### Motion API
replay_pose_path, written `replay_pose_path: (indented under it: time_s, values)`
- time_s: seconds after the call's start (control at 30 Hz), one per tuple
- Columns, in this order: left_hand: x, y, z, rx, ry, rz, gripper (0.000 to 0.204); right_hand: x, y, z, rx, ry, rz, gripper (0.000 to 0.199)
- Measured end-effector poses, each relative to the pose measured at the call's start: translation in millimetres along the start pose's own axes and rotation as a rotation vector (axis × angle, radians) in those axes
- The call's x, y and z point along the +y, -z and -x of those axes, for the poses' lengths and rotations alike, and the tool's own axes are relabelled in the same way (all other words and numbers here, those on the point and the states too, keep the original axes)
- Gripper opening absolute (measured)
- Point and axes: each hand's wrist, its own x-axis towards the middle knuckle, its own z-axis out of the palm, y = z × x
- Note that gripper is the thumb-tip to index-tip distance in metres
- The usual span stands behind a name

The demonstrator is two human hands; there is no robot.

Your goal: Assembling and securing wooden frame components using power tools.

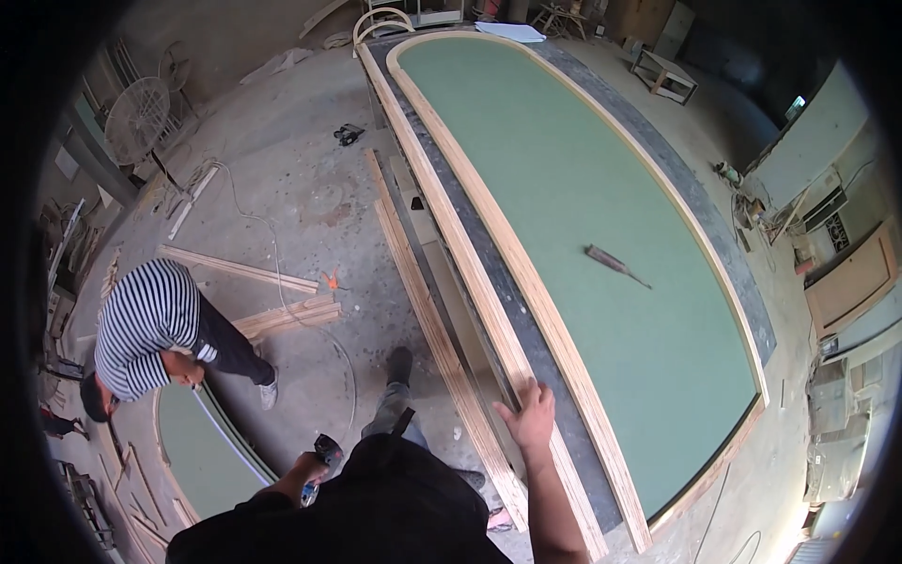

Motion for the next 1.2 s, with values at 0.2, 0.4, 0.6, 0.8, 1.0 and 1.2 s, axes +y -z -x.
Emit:
replay_pose_path:
  time_s: [0.2, 0.4, 0.6, 0.8, 1.0, 1.2]
  values:
    - [34, 109, -64, 0.156, -0.161, -0.161, 0.037, -110, -102, -214, -0.072, -0.030, 0.024, 0.096]
    - [67, 240, -56, 0.313, -0.240, 0.102, 0.038, -143, -178, -356, -0.043, -0.278, 0.243, 0.113]
    - [37, 254, -67, 0.335, -0.127, 0.279, 0.037, -174, -174, -388, -0.163, -0.178, 0.259, 0.066]
    - [-6, 221, -85, 0.129, -0.033, 0.109, 0.039, -179, -159, -355, -0.220, -0.172, 0.131, 0.058]
    - [-34, 199, -107, -0.042, 0.001, 0.055, 0.043, -238, -107, -268, -0.380, -0.164, -0.136, 0.048]
    - [-18, 216, -102, 0.138, -0.146, 0.035, 0.041, -250, -98, -142, -0.400, -0.291, -0.338, 0.044]
